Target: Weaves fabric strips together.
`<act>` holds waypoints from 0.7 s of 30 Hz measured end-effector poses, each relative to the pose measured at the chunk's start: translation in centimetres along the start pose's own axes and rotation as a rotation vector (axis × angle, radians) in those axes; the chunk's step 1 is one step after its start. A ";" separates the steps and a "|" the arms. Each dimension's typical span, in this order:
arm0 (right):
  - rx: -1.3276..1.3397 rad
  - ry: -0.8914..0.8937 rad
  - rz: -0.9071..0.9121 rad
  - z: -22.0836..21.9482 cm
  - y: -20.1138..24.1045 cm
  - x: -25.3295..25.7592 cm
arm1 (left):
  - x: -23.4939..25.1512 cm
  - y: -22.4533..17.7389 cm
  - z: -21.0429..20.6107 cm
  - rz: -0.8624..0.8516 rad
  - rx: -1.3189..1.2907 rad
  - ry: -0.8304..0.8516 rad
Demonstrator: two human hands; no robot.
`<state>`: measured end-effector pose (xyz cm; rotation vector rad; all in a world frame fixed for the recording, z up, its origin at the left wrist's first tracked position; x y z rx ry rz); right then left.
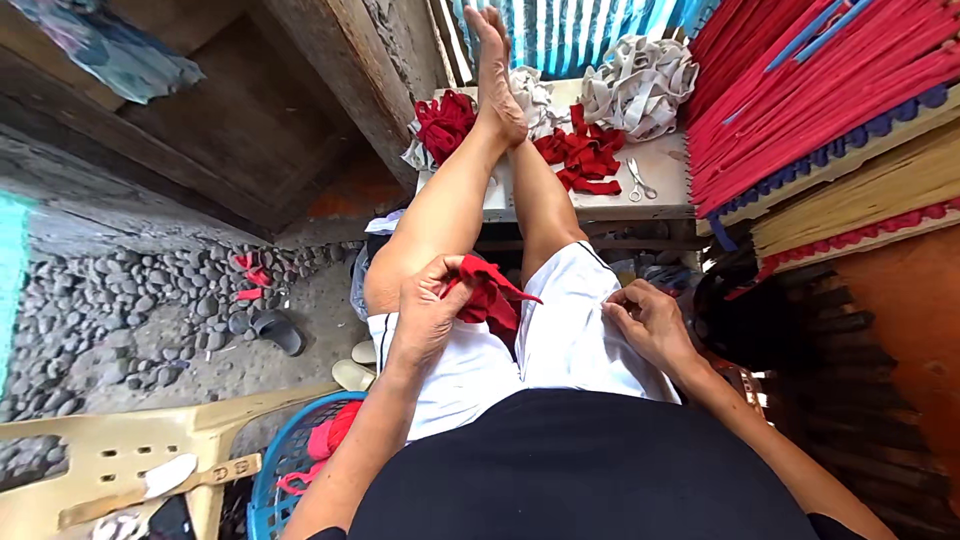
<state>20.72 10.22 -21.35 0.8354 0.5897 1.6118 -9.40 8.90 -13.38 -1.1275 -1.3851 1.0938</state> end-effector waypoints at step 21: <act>0.588 0.301 0.245 -4.0 13.7 10.9 | 1.9 4.2 1.9 0.401 -0.341 0.031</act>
Point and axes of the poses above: each hand's wrist, its own x-axis towards the middle knuckle, its own z-axis out of the back of the hand, y = z × x, the point moved 8 cm from there along x, towards the middle knuckle, and after that the axes turned 8 degrees about -y, right-handed, at the moved point
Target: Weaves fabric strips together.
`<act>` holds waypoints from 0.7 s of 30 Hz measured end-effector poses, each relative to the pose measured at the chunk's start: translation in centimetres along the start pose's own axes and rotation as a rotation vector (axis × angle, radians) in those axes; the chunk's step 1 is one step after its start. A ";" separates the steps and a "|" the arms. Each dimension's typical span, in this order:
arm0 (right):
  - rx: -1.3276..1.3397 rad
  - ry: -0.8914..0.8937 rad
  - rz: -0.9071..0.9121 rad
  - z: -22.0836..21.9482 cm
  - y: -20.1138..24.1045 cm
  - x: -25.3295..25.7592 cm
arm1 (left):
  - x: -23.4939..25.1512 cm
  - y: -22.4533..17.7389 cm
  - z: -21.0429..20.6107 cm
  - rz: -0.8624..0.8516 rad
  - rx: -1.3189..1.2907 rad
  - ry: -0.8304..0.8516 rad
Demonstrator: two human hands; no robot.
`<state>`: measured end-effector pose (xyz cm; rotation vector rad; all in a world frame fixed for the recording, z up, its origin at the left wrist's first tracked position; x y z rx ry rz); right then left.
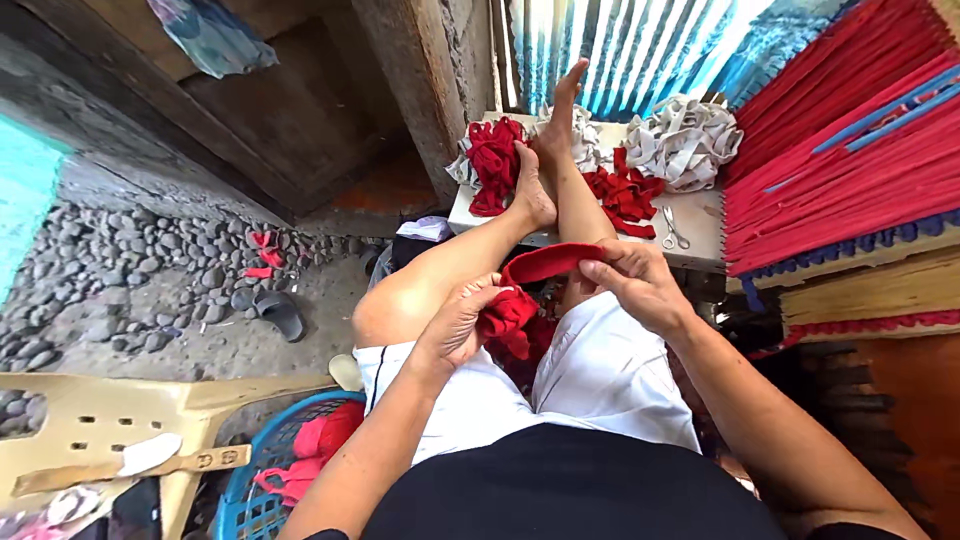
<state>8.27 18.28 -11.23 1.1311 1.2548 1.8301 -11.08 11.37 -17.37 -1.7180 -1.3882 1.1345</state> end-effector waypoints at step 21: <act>-0.001 -0.237 0.463 19.4 8.2 10.9 | 1.5 0.8 2.6 -0.235 0.532 -0.003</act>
Point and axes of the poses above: each hand's wrist, its own x-axis towards the middle knuckle, its own z-axis out of the back of the hand, y = z × x, the point moved 8 cm from there along x, towards the middle knuckle, and after that the axes turned 8 degrees about -y, right-handed, at the moved point
